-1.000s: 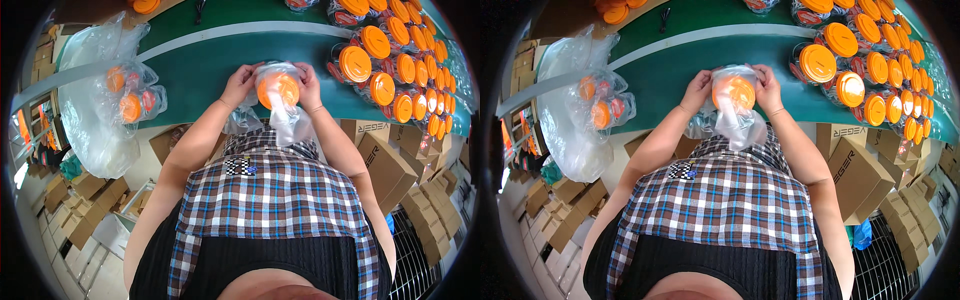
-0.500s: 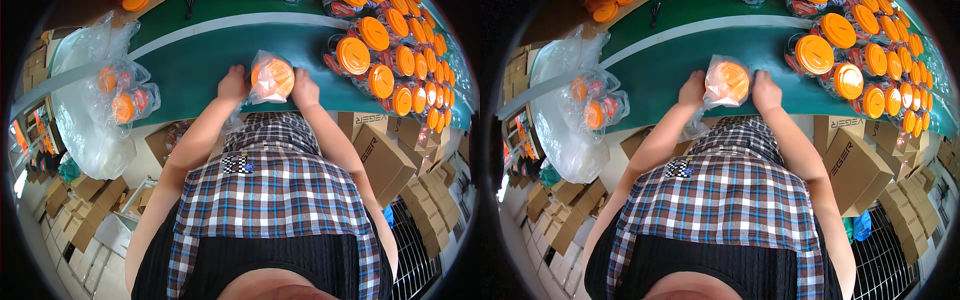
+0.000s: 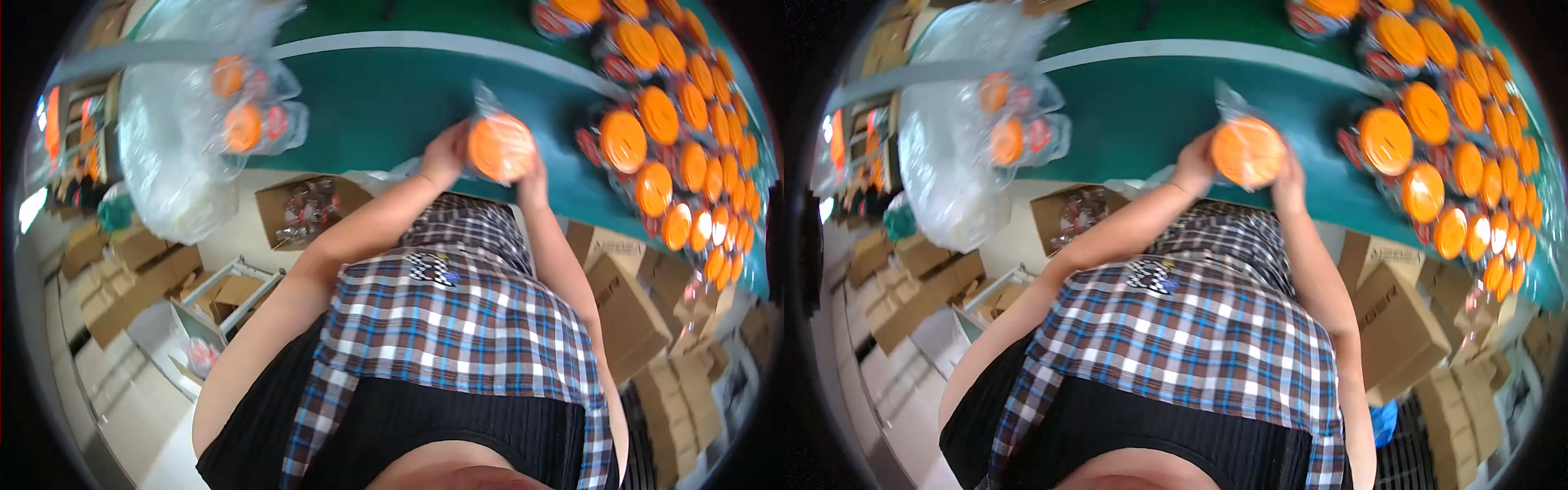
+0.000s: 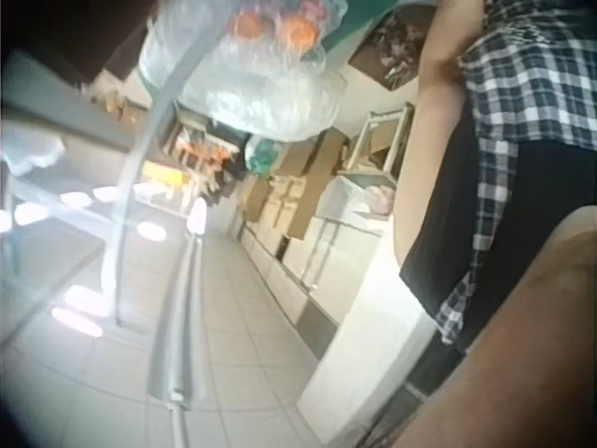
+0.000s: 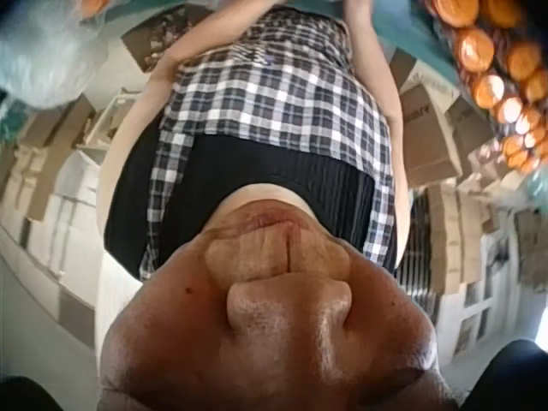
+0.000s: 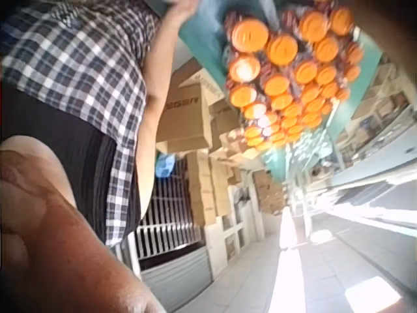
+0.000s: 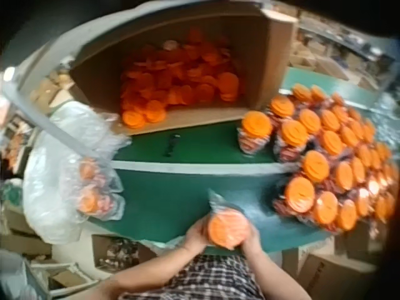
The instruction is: Packing orange plastic canisters into clear plastic bags on an assembly line.
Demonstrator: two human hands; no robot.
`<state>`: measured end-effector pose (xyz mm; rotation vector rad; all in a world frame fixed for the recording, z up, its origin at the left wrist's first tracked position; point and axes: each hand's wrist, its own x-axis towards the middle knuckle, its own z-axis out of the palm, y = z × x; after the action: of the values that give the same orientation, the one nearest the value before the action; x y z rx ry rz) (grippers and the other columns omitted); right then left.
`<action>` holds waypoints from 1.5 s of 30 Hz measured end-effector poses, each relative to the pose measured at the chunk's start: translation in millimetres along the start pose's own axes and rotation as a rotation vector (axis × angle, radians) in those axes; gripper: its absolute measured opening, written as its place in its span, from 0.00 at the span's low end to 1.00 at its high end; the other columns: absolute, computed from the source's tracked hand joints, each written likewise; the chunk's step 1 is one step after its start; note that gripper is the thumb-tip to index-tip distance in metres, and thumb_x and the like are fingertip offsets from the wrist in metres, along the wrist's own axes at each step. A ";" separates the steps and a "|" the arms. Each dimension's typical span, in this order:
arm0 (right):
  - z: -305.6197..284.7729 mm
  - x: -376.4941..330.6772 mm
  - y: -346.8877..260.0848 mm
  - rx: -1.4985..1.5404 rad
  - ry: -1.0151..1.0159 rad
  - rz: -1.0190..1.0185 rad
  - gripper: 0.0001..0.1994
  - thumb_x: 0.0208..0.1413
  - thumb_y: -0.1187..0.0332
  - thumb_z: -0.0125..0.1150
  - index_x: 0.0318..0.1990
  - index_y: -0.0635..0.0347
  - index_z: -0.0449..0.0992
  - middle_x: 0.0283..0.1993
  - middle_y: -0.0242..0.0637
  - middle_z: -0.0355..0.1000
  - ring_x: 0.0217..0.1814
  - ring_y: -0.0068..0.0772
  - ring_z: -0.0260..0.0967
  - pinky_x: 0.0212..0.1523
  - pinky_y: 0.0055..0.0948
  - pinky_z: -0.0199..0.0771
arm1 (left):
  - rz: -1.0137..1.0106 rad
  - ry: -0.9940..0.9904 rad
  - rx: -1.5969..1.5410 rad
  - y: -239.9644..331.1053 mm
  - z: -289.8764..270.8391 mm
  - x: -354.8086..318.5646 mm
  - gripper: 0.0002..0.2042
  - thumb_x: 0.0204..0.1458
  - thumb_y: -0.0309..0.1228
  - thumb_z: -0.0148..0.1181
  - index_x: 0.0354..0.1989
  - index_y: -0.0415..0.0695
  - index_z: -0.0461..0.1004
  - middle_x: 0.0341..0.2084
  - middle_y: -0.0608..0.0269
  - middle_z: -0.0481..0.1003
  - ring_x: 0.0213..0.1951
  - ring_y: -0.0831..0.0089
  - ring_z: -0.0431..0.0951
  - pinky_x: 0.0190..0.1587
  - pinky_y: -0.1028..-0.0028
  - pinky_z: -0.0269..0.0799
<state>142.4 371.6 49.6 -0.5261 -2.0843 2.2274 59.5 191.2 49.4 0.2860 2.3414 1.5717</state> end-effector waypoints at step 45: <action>218.2 150.6 15.2 -0.896 -0.289 -0.562 0.31 0.40 0.67 0.72 0.55 0.56 0.69 0.56 0.41 0.68 0.53 0.47 0.63 0.57 0.39 0.63 | 0.011 0.774 0.554 40.2 -423.8 -1.3 0.20 0.47 0.39 0.69 0.46 0.43 0.76 0.40 0.61 0.77 0.40 0.68 0.77 0.42 0.73 0.72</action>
<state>-56.4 200.0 10.5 0.3780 -2.8363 1.0505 -91.7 -160.2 236.3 -0.2546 3.3516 1.1096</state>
